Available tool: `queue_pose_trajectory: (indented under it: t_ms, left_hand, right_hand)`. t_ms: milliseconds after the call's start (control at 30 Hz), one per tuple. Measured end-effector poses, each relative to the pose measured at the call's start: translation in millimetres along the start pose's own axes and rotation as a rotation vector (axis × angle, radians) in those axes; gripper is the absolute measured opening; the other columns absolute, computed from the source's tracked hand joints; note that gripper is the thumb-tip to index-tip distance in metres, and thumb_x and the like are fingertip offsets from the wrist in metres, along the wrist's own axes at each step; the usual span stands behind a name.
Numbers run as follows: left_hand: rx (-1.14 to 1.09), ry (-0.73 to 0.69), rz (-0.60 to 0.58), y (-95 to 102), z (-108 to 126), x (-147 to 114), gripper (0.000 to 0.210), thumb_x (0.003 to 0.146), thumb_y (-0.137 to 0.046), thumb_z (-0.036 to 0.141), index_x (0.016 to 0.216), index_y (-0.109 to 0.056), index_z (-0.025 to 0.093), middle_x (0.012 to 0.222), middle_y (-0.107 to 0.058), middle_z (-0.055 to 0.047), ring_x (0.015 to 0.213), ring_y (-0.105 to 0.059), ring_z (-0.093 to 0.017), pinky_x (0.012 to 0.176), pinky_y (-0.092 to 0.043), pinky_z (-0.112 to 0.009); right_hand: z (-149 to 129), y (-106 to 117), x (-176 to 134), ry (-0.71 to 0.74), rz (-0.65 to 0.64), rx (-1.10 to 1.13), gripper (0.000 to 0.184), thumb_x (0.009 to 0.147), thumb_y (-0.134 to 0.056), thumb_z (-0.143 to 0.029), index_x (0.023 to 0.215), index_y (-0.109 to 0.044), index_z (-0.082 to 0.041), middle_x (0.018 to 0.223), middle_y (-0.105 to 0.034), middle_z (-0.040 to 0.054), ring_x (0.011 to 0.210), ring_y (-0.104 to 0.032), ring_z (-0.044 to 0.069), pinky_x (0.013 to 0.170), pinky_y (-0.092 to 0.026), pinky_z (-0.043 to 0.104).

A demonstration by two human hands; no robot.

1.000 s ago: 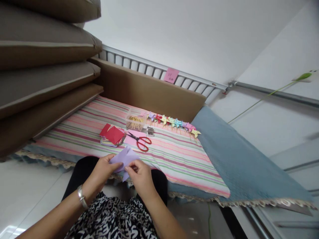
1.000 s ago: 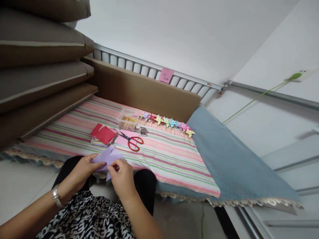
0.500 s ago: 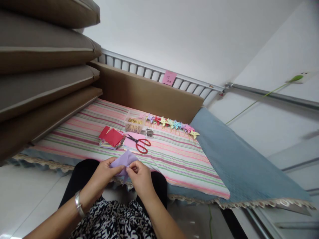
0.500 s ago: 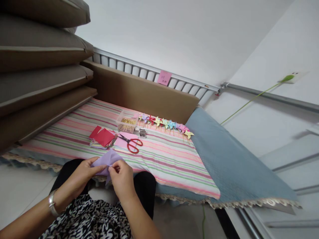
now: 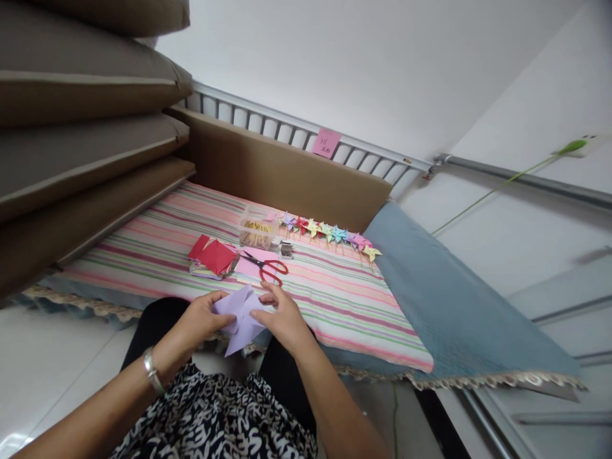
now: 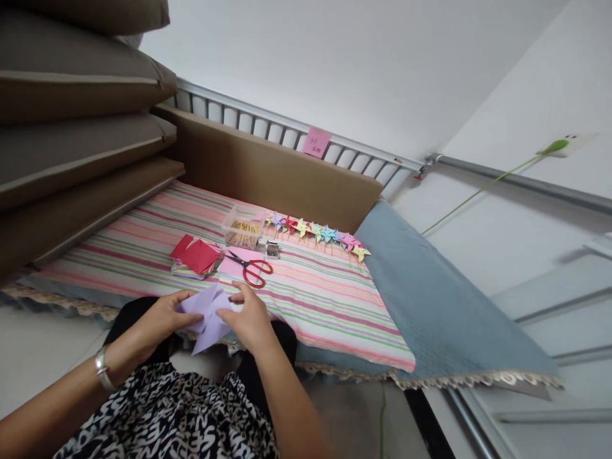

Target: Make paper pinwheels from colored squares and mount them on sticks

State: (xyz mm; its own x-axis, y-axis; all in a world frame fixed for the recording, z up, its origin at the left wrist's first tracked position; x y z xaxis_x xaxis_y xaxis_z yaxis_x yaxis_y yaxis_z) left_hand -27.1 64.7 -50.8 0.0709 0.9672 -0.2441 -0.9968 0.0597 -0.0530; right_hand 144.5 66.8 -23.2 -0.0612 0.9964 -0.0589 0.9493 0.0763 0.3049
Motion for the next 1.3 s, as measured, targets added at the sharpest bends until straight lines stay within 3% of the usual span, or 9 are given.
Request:
queue_pose_trajectory:
  t_ms: [100, 267, 433, 533, 767, 1000, 1133, 1233, 1300]
  left_hand:
    - [-0.001, 0.028, -0.057, -4.8, -2, -1, 0.04, 0.05, -0.077, 0.02, 0.088, -0.065, 0.013, 0.072, -0.07, -0.003, 0.059, -0.061, -0.018, 0.059, -0.048, -0.027]
    - [0.011, 0.045, -0.098, -8.7, -5, 0, 0.036, 0.051, -0.076, 0.016, 0.084, -0.064, 0.014, 0.071, -0.07, -0.003, 0.058, -0.062, -0.017, 0.057, -0.047, -0.026]
    - [-0.027, 0.089, -0.097, -8.0, -5, 1, 0.042, 0.051, -0.078, 0.016, 0.09, -0.062, 0.014, 0.074, -0.071, -0.005, 0.058, -0.064, -0.018, 0.057, -0.049, -0.028]
    - [-0.192, 0.104, -0.099, -6.4, -4, -2, 0.05, 0.058, -0.08, 0.023, 0.103, -0.061, 0.016, 0.086, -0.072, -0.006, 0.065, -0.066, -0.019, 0.062, -0.052, -0.03]
    - [-0.478, 0.117, -0.23, -25.1, -15, -12, 0.027, 0.071, -0.075, 0.025, 0.095, -0.069, 0.014, 0.088, -0.075, -0.008, 0.075, -0.067, -0.017, 0.076, -0.051, -0.026]
    - [-0.475, 0.147, -0.055, -23.1, -29, -3, 0.029, 0.059, -0.082, 0.026, 0.082, -0.072, 0.011, 0.069, -0.075, -0.007, 0.058, -0.064, -0.015, 0.059, -0.048, -0.023]
    - [-0.441, 0.146, -0.022, -20.1, -29, -1, 0.029, 0.055, -0.082, 0.029, 0.075, -0.071, 0.011, 0.063, -0.073, -0.006, 0.054, -0.061, -0.015, 0.055, -0.047, -0.023]
    - [-0.4, 0.159, -0.003, -14.1, -29, 1, 0.031, 0.052, -0.081, 0.03, 0.074, -0.069, 0.011, 0.062, -0.072, -0.006, 0.055, -0.062, -0.017, 0.055, -0.046, -0.025]
    - [-0.376, 0.165, 0.018, -8.3, -28, 3, 0.032, 0.052, -0.081, 0.03, 0.074, -0.068, 0.011, 0.062, -0.071, -0.006, 0.056, -0.063, -0.018, 0.056, -0.047, -0.027]
  right_hand:
    - [10, -14, 8, -0.146, -0.213, 0.163, 0.063, 0.06, -0.071, -0.018, 0.121, -0.055, -0.019, 0.078, -0.068, 0.0004, 0.072, -0.065, 0.021, 0.069, -0.051, 0.033]
    - [17, -28, 11, -0.146, -0.282, 0.246, 0.05, 0.054, -0.074, -0.016, 0.102, -0.062, -0.02, 0.078, -0.069, -0.0019, 0.071, -0.065, 0.018, 0.066, -0.049, 0.026]
    - [21, -28, 13, -0.146, -0.22, 0.262, 0.049, 0.051, -0.073, -0.012, 0.099, -0.063, -0.019, 0.075, -0.068, -0.0033, 0.064, -0.061, 0.015, 0.057, -0.045, 0.022]
    - [21, -24, 15, -0.138, -0.177, 0.31, 0.048, 0.052, -0.072, -0.012, 0.098, -0.062, -0.019, 0.077, -0.069, -0.0024, 0.066, -0.062, 0.016, 0.059, -0.046, 0.023]
    - [23, -27, 15, -0.08, -0.008, 0.449, 0.048, 0.058, -0.072, -0.018, 0.104, -0.058, -0.02, 0.086, -0.069, -0.001, 0.075, -0.064, 0.018, 0.066, -0.048, 0.025]
    - [22, -39, 8, -0.042, 0.041, 0.536, 0.047, 0.062, -0.07, -0.02, 0.107, -0.056, -0.02, 0.088, -0.07, 0.0004, 0.075, -0.065, 0.019, 0.067, -0.05, 0.027]
    - [24, -40, 8, -0.04, 0.033, 0.549, 0.056, 0.063, -0.069, -0.019, 0.116, -0.051, -0.019, 0.091, -0.069, 0.0016, 0.077, -0.065, 0.019, 0.071, -0.051, 0.029]
    - [28, -30, 3, -0.003, 0.082, 0.367, 0.063, 0.07, -0.064, -0.021, 0.13, -0.044, -0.017, 0.087, -0.067, 0.0034, 0.073, -0.063, 0.02, 0.069, -0.052, 0.033]
    - [22, -17, -8, 0.159, 0.182, 0.106, 0.057, 0.077, -0.059, -0.021, 0.133, -0.045, -0.017, 0.094, -0.065, 0.0073, 0.08, -0.062, 0.021, 0.074, -0.052, 0.037]
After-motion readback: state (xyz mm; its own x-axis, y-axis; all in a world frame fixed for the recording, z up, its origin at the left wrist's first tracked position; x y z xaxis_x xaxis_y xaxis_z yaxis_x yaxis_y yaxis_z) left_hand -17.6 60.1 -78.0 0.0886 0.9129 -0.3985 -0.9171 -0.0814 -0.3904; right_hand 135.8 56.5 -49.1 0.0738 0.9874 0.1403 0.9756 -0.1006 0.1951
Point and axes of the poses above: each hand's wrist, its own x-axis towards the middle knuckle, its own y-axis out of the back of the hand, z = x × y, the point moved 6 cm from there along x, towards the middle knuckle
